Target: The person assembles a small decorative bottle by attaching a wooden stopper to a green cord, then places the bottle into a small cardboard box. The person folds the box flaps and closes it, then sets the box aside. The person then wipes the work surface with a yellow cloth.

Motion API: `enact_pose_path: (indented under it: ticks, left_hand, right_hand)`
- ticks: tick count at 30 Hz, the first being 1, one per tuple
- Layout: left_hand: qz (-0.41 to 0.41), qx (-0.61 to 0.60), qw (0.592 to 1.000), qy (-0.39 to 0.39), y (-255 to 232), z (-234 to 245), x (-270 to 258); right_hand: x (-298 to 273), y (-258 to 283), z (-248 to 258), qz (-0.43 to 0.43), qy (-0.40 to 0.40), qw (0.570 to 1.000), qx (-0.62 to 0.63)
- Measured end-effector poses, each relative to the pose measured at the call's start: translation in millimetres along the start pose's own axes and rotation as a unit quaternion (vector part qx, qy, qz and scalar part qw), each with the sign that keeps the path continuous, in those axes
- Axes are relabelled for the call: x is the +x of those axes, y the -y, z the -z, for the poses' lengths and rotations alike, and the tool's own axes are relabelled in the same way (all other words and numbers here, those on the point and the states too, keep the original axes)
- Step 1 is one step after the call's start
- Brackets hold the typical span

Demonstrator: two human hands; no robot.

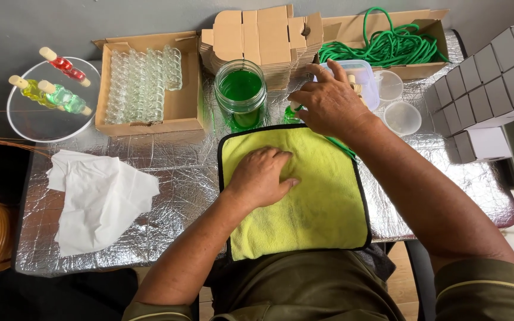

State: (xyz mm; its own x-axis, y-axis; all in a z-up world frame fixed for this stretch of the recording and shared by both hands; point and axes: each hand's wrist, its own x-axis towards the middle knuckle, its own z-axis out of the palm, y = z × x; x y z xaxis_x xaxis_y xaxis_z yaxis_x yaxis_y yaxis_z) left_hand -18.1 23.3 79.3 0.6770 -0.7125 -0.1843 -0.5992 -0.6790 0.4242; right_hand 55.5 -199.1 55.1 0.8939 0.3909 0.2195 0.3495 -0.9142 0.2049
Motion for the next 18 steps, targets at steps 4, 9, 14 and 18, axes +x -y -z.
enact_pose_path:
  ticks: [4,9,14,18]
  left_hand:
    - [-0.029,-0.069,0.997,-0.008,5.2,31.7,-10.0]
    - [-0.081,-0.159,0.937,-0.299,47.0,71.7,2.2]
    - [0.137,-0.136,0.922,-0.337,115.7,113.2,50.9]
    - [0.212,-0.114,0.928,-0.284,167.1,117.7,93.7]
  right_hand:
    - [0.2,-9.1,4.5,0.002,-0.015,0.999,0.03]
    - [10.9,-23.6,29.7,0.057,-0.094,0.987,0.117]
    - [39.8,-29.8,33.8,0.021,-0.08,0.988,0.134]
    - [62.8,-32.4,24.7,-0.014,-0.022,0.992,0.121]
